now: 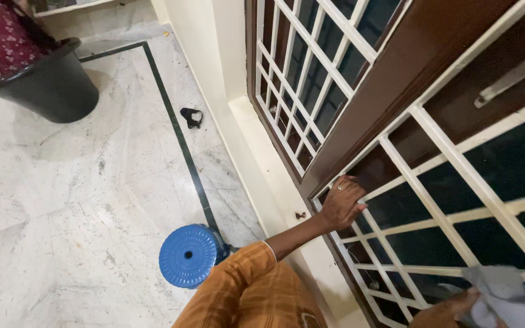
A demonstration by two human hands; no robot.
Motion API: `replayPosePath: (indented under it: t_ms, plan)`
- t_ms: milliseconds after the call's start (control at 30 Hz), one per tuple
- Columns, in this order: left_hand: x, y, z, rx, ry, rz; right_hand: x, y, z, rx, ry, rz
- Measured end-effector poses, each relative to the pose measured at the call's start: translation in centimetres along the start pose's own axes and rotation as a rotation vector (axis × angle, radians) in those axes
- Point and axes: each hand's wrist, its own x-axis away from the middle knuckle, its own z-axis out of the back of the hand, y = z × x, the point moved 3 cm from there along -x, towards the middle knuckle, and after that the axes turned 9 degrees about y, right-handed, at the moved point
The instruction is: The person wipes the white bars and wooden frame of a window using a blue cloth, moving their hands along the edges and between the grill.
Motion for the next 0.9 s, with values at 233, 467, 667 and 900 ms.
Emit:
replayPosePath:
  t_ms: [233, 467, 667, 900]
  plan:
    - [-0.2, 2.6, -0.2, -0.137, -0.079, 0.099, 0.8, -0.5, 5.7, -0.008, -0.065, -0.074]
    - [-0.5, 7.3, 0.5, -0.312, -0.096, 0.149, 1.3, -1.8, 7.9, -0.199, -0.162, -0.232]
    - [0.5, 17.5, 3.7, -0.094, -0.003, 0.375, 2.1, -1.3, 6.7, -0.122, -0.537, -0.178]
    - [2.9, 21.2, 2.7, 0.174, -0.19, 0.591, 1.9, -2.2, 7.6, -0.443, -0.476, -0.289]
